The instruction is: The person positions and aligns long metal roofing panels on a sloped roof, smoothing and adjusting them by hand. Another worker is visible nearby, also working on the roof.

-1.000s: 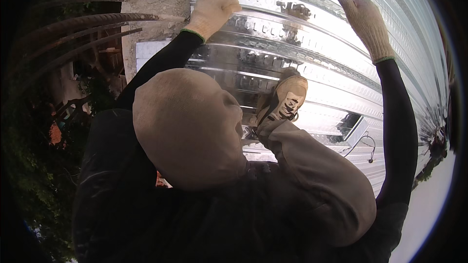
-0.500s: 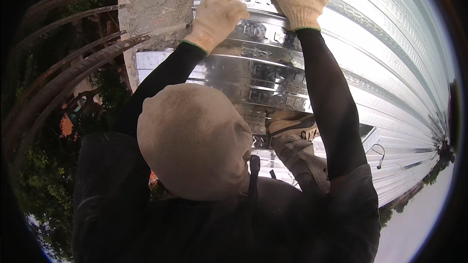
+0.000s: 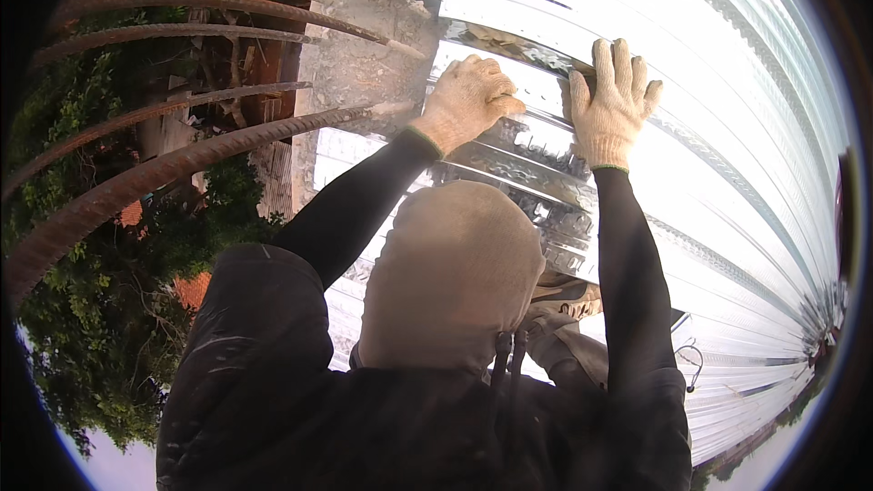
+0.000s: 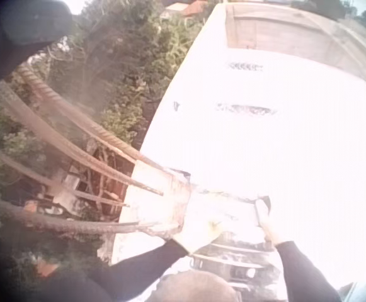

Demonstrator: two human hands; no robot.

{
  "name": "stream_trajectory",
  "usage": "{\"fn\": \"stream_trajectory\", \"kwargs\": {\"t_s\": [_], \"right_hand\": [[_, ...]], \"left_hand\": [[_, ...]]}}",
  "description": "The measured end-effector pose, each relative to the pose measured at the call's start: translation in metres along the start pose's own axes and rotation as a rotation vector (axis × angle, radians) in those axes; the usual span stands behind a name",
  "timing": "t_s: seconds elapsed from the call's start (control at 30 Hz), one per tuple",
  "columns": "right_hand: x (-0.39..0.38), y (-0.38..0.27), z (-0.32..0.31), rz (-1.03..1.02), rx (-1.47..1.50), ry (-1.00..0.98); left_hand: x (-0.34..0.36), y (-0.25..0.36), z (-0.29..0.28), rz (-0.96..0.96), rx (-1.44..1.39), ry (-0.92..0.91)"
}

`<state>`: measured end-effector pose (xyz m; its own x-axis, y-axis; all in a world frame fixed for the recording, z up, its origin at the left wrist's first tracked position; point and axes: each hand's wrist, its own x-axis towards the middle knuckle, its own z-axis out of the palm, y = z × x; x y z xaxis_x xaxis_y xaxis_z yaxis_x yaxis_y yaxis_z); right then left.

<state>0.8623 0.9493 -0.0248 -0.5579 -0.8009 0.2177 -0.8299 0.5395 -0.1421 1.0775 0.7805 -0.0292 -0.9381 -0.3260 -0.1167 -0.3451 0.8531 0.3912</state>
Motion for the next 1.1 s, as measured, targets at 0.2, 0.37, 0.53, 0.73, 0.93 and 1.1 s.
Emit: {"fn": "stream_trajectory", "kwargs": {"t_s": [0.2, 0.37, 0.53, 0.73, 0.93, 1.1], "right_hand": [[0.006, -0.002, -0.007, 0.043, 0.040, -0.046], [0.002, 0.001, 0.010, 0.043, 0.042, 0.054], [0.006, 0.004, -0.001, 0.098, 0.182, -0.044], [0.011, 0.051, -0.044, 0.081, 0.338, -0.008], [-0.036, 0.188, -0.042, 1.354, -0.175, 0.327], [-0.066, 0.239, -0.028, 1.464, -0.146, 0.394]], "left_hand": [[0.079, 0.018, -0.006, -0.024, 0.149, 0.603], [0.102, 0.012, 0.007, -0.099, 0.209, 0.567], [0.098, 0.013, 0.010, -0.073, 0.298, 0.548], [0.112, 0.012, -0.001, 0.123, 0.329, 0.657], [0.101, -0.006, 0.015, 0.059, 0.417, 0.594], [0.093, -0.016, 0.016, 0.090, 0.472, 0.632]]}}
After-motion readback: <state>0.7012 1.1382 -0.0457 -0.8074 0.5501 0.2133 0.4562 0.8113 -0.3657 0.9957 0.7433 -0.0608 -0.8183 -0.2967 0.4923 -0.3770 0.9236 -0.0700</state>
